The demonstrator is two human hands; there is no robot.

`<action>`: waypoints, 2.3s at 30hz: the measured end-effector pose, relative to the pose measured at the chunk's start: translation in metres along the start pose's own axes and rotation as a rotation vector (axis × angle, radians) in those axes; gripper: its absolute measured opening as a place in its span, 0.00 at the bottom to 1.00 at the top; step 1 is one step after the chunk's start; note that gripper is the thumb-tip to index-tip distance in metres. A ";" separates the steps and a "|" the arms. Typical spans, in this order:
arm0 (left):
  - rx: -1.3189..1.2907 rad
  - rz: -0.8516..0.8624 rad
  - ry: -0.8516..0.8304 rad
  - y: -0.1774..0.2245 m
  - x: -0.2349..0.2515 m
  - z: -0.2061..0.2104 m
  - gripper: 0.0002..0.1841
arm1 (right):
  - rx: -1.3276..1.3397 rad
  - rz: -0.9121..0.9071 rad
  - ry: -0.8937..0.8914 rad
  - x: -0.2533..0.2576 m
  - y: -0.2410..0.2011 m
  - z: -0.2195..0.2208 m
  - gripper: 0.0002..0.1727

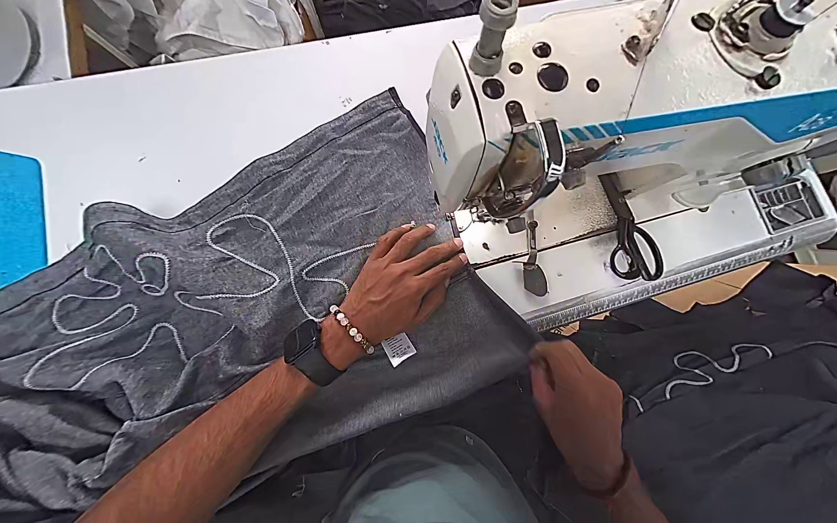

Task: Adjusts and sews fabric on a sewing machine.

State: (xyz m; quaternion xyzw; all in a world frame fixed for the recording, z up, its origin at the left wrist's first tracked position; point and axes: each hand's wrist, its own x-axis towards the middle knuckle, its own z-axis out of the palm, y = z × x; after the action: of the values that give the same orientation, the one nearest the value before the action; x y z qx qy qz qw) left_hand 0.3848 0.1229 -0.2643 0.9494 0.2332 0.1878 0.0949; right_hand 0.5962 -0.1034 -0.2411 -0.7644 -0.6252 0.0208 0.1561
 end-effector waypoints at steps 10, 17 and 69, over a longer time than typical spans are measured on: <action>0.006 0.016 0.012 -0.001 0.000 0.001 0.21 | 0.262 0.253 0.019 0.104 -0.049 0.032 0.16; 0.061 -0.023 0.018 0.002 0.000 0.001 0.21 | 0.049 -0.006 0.164 0.100 -0.051 0.041 0.10; 0.145 -0.168 -0.085 -0.017 0.005 -0.030 0.19 | -0.076 0.093 0.117 0.139 -0.082 0.062 0.23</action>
State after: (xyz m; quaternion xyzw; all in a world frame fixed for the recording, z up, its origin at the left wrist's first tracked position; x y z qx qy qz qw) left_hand 0.3704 0.1431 -0.2402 0.9380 0.3207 0.1215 0.0513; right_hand 0.5344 0.0579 -0.2557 -0.7980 -0.5791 -0.0403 0.1622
